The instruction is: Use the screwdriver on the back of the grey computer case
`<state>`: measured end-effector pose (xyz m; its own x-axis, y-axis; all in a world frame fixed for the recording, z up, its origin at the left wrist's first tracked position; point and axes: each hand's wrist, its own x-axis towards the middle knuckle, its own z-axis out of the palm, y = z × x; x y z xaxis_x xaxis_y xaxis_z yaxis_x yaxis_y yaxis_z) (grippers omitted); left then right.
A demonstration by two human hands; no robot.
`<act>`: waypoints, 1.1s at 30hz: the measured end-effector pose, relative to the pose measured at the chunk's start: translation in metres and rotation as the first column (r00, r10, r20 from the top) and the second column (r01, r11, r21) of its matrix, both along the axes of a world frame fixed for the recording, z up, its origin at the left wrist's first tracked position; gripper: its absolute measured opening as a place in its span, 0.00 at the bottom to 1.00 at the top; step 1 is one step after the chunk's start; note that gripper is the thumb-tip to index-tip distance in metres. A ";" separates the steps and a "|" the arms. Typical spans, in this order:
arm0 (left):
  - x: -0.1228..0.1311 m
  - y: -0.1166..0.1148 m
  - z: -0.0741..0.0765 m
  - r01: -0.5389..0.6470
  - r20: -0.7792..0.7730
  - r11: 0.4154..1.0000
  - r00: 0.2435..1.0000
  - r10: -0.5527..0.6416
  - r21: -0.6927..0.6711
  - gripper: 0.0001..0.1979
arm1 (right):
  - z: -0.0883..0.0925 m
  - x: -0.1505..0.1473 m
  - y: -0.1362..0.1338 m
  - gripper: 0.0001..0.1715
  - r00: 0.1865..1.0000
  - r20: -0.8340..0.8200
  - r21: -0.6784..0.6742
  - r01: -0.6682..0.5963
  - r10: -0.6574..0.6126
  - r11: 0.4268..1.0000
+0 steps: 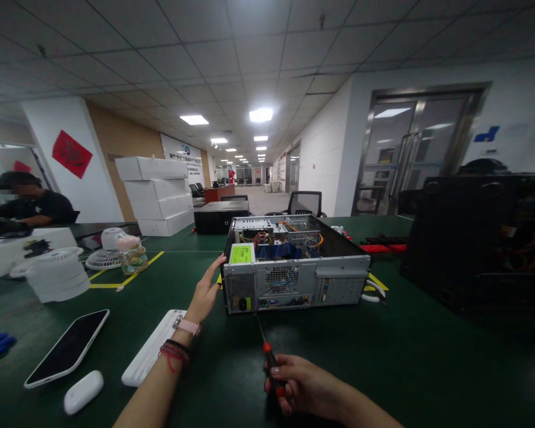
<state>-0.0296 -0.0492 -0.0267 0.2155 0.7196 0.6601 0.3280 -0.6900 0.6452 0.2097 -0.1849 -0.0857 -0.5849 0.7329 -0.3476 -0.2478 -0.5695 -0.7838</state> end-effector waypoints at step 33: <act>0.001 -0.002 0.001 -0.010 -0.008 1.000 1.000 0.010 -0.005 0.32 | -0.001 0.001 0.000 0.22 0.999 -0.034 0.009 -0.034 0.034 0.999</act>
<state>-0.0287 -0.0508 -0.0260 0.2138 0.7248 0.6549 0.3399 -0.6837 0.6457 0.2106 -0.1848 -0.0871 -0.6207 0.7153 -0.3210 -0.2550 -0.5714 -0.7801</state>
